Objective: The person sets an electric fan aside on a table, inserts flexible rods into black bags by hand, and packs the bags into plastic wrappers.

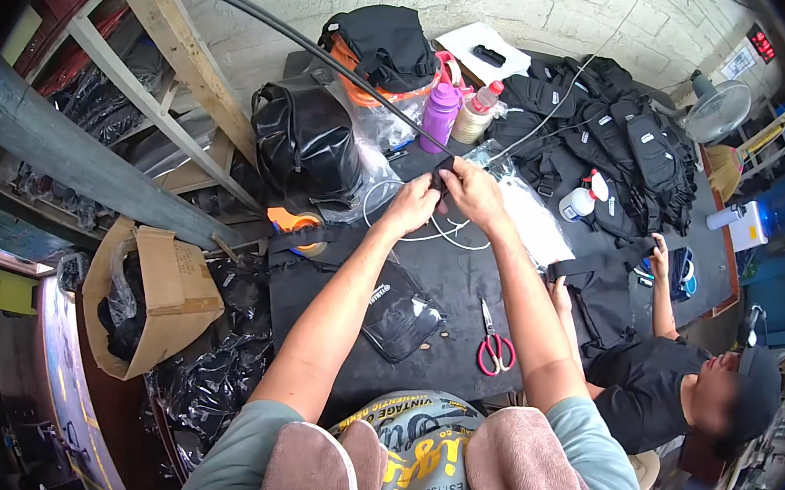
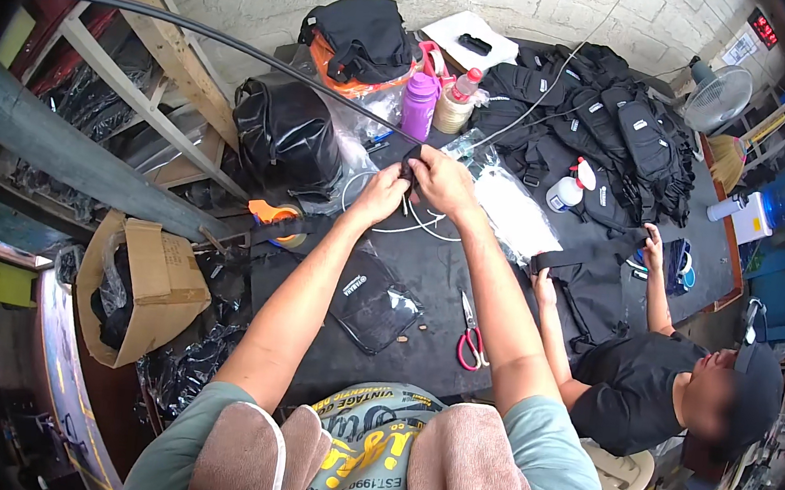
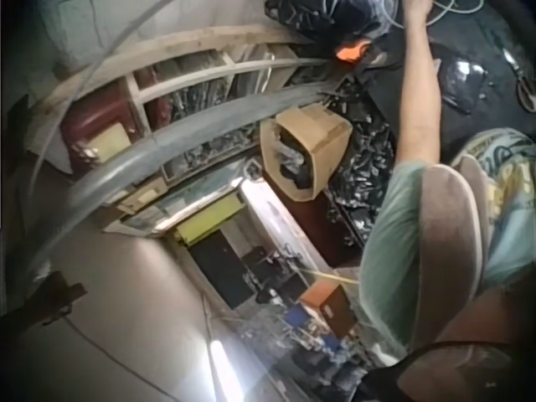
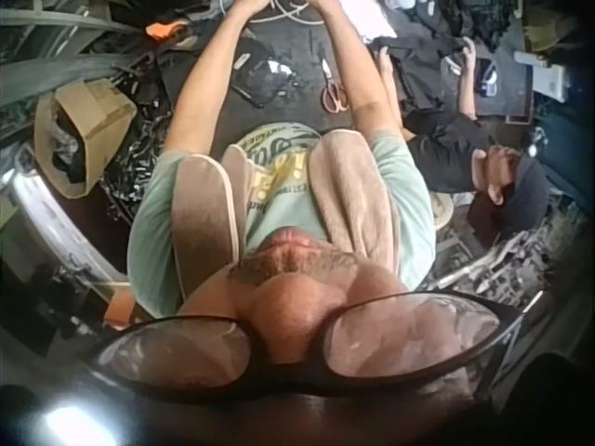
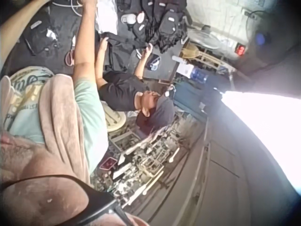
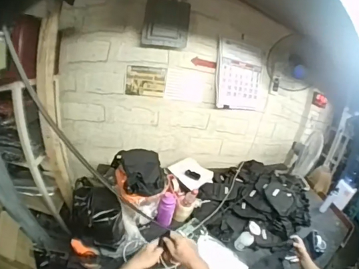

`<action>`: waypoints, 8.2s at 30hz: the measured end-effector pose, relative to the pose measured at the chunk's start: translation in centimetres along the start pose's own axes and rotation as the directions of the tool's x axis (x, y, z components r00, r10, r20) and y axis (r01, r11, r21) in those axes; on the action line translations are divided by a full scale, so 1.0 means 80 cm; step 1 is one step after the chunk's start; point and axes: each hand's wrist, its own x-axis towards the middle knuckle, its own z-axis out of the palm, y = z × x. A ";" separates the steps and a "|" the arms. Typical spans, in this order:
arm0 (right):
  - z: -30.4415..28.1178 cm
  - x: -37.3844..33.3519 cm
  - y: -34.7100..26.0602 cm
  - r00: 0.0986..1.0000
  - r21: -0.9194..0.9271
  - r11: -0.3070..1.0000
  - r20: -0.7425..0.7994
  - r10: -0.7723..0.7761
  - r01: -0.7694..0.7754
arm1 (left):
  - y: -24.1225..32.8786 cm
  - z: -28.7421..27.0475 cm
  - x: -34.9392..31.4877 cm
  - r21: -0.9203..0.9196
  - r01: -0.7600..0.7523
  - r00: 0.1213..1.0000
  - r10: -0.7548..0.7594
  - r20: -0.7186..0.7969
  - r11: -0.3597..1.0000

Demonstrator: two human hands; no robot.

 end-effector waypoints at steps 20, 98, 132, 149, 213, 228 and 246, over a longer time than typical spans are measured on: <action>0.087 -0.044 0.045 0.933 0.832 0.549 -0.129 0.335 -0.082 | -0.028 -0.016 0.046 -0.366 0.628 0.775 -0.508 0.376 0.687; 0.094 0.015 -0.050 0.901 0.456 0.792 0.054 0.431 -0.406 | 0.098 -0.456 -0.005 0.294 0.107 0.994 -0.112 0.001 0.950; 0.327 0.605 -0.384 0.959 0.926 0.337 0.078 0.271 -0.170 | -0.010 -0.784 0.049 0.289 -0.123 0.642 0.298 -0.706 0.949; 0.424 0.720 -0.485 0.869 0.744 0.525 0.495 -0.018 -0.413 | -0.069 -0.877 0.239 -0.607 -0.180 0.948 -0.028 -0.318 0.774; 0.029 -0.022 0.002 0.882 0.596 0.657 0.227 0.413 -0.461 | 0.084 -0.097 0.066 0.020 -0.151 0.889 0.145 -0.435 0.988; 0.004 0.157 -0.079 0.932 0.892 0.452 -0.168 0.320 0.005 | 0.095 -0.209 0.077 0.720 -0.114 0.957 0.270 -0.105 0.684; -0.008 0.407 -0.020 0.955 0.553 0.828 -0.186 0.230 -0.091 | 0.109 -0.238 0.181 0.749 -0.206 0.849 0.496 -0.183 0.629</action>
